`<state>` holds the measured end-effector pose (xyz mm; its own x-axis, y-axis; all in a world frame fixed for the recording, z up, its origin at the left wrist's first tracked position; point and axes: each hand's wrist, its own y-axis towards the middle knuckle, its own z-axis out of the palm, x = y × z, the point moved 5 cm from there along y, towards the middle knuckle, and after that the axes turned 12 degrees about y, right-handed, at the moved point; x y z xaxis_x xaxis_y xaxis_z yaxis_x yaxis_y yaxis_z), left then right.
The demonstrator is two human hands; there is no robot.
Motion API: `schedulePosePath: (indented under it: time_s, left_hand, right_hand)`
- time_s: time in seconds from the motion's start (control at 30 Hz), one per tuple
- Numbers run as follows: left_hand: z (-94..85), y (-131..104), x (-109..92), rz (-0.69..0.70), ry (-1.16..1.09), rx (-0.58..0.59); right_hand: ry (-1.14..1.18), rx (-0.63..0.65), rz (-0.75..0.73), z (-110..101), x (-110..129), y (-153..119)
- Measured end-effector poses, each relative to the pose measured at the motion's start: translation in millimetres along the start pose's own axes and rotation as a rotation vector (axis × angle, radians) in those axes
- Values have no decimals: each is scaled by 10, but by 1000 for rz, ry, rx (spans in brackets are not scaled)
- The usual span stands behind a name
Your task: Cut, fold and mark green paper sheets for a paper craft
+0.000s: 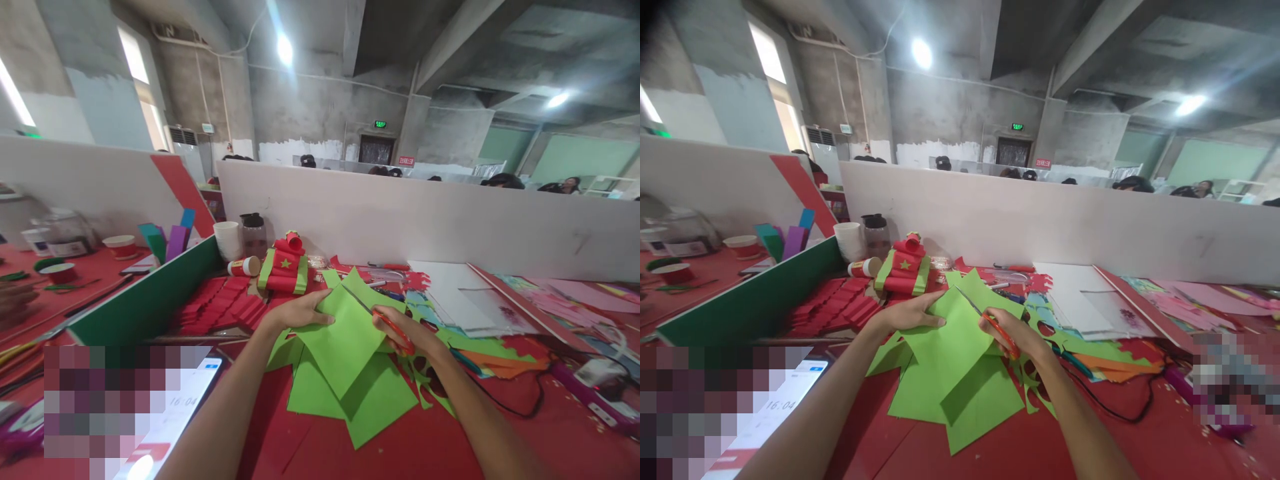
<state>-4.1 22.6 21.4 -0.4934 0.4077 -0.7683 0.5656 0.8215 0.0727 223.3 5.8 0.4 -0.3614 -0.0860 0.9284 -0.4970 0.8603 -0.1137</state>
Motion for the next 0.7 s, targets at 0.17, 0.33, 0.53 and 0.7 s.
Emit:
schedulePosePath:
  time_s: [0.17,0.33,0.53,0.7]
  left_hand:
    - [22,-13,-65,-1,-54,73]
    - [-7,-26,-45,-5,-28,55]
    - [-4,-38,12,-8,8,43]
    - [53,-39,-54,42,-60,125]
  right_hand:
    - [-30,4,-9,-20,-26,-44]
    - [-19,-12,-81,-73,3,-71]
    - [-108,-56,-147,-144,-14,-40]
    - [-113,-72,-196,-126,18,-45]
